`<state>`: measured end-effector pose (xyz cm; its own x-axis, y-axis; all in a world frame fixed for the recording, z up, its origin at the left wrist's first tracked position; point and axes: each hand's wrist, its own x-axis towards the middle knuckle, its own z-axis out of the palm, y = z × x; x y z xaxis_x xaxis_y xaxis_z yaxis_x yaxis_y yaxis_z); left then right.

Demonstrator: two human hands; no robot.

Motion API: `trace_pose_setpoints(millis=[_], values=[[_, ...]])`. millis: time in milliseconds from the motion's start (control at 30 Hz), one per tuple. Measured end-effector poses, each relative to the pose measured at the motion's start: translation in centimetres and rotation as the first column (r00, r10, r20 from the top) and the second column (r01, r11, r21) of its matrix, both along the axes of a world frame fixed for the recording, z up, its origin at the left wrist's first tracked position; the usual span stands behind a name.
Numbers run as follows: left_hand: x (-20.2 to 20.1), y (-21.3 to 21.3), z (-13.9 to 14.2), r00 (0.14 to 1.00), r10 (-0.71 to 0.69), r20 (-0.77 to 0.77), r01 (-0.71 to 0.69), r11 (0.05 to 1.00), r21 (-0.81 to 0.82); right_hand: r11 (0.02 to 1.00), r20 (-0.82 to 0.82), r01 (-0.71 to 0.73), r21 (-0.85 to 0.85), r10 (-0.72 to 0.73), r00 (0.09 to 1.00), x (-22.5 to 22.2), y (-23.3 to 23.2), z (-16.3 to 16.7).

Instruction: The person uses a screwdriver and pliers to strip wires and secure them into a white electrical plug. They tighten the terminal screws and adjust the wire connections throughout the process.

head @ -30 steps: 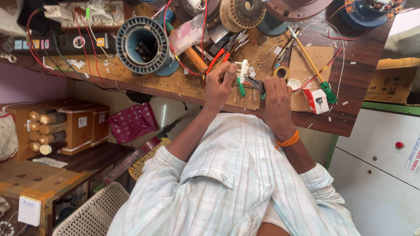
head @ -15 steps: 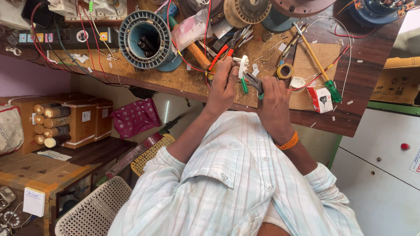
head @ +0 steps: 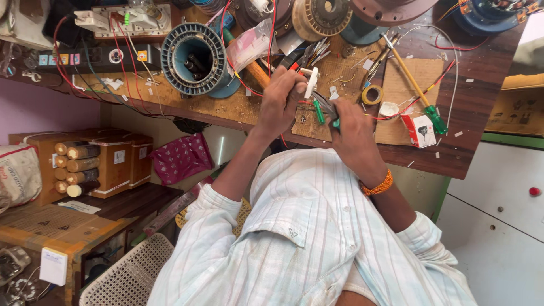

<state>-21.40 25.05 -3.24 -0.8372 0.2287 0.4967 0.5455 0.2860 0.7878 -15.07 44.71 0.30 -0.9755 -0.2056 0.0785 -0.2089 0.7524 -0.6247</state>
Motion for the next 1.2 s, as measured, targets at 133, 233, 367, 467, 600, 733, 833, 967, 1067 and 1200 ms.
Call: trace_pose_setpoints(millis=[133,233,367,467,600,733,833,967,1067,1200], values=[[3.3,-0.2,-1.8,0.835,-0.085,0.544,-0.094,0.952,0.292,0.986,0.044,0.095,0.14,-0.102,0.994,2.3,-1.1,0.7],[5.0,-0.9,-2.8,0.808,-0.217,0.548,-0.103,0.863,0.494,0.986,-0.02,0.114,0.119,-0.112,0.993,3.6,-2.3,1.4],[5.2,-3.0,-2.8,0.754,-0.319,0.574,-0.087,0.818,0.568,0.982,-0.029,0.089,0.168,-0.085,0.996,3.6,-4.9,2.3],[5.1,-4.7,-2.0,0.77,-0.306,0.56,-0.075,0.828,0.555,0.981,-0.028,0.066,0.184,-0.062,0.998,3.5,-6.6,2.7],[5.2,-6.7,0.0,0.821,-0.194,0.537,-0.065,0.903,0.425,0.983,-0.016,0.063,0.171,-0.061,0.998,3.6,-8.4,3.7],[5.0,-8.1,1.9,0.851,-0.121,0.511,-0.077,0.933,0.35,0.978,-0.054,0.063,0.199,-0.053,0.997,3.2,-10.1,4.4],[4.4,-8.6,2.8,0.855,-0.085,0.511,-0.091,0.946,0.311,0.964,-0.074,0.079,0.255,-0.062,0.995,2.6,-10.9,4.9],[3.4,-9.2,3.2,0.879,-0.057,0.474,-0.085,0.958,0.273,0.953,-0.06,0.091,0.289,-0.077,0.995,1.7,-11.6,5.3],[2.6,-10.0,3.3,0.896,-0.065,0.44,-0.051,0.967,0.248,0.954,-0.082,0.097,0.283,-0.077,0.994,1.2,-12.0,5.2],[2.2,-10.4,4.6,0.895,-0.118,0.429,-0.039,0.939,0.341,0.96,-0.057,0.095,0.263,-0.083,0.995,0.3,-12.3,4.6]])
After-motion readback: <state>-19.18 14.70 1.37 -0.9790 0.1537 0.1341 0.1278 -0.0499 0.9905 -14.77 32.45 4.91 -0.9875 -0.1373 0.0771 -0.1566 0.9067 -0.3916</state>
